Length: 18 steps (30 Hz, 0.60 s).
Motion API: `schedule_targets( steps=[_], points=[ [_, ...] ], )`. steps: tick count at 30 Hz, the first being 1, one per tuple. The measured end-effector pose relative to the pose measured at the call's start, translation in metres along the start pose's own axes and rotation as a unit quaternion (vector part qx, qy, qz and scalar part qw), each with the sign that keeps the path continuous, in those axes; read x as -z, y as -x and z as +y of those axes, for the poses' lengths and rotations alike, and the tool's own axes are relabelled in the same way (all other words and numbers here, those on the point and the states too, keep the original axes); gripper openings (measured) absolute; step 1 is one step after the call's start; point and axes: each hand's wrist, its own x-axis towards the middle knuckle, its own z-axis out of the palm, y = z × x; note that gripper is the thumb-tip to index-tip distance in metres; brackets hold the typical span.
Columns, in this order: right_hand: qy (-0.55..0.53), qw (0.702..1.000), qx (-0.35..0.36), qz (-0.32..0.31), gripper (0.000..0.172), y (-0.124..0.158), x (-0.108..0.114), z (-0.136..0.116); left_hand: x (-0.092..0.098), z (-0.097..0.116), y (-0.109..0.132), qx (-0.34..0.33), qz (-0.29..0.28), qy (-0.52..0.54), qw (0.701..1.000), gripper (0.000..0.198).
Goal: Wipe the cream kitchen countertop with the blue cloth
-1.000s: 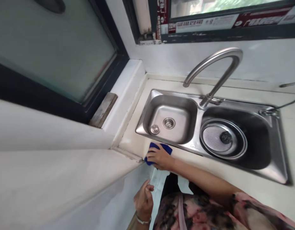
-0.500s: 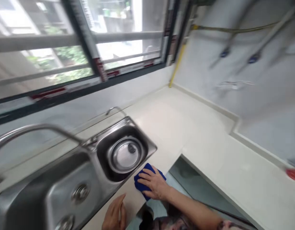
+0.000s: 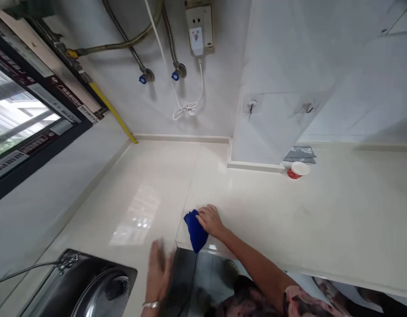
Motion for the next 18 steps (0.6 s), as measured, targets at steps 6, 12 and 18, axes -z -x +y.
schedule_targets(
  steps=[6,12,18],
  points=[
    [-0.08,0.993,-0.057,0.061,0.042,-0.011,-0.001,-0.001,-0.046,0.089,-0.048,0.04,-0.107,0.031,0.993,0.084],
    [-0.22,0.963,-0.085,0.128,0.04,0.029,0.014,-0.003,-0.063,0.094,-0.089,0.053,-0.153,0.178,0.971,0.082],
    [-0.546,0.754,-0.308,0.196,0.057,0.033,0.055,-0.014,-0.072,0.141,-0.119,-0.011,-0.334,0.351,0.875,0.079]
  ],
)
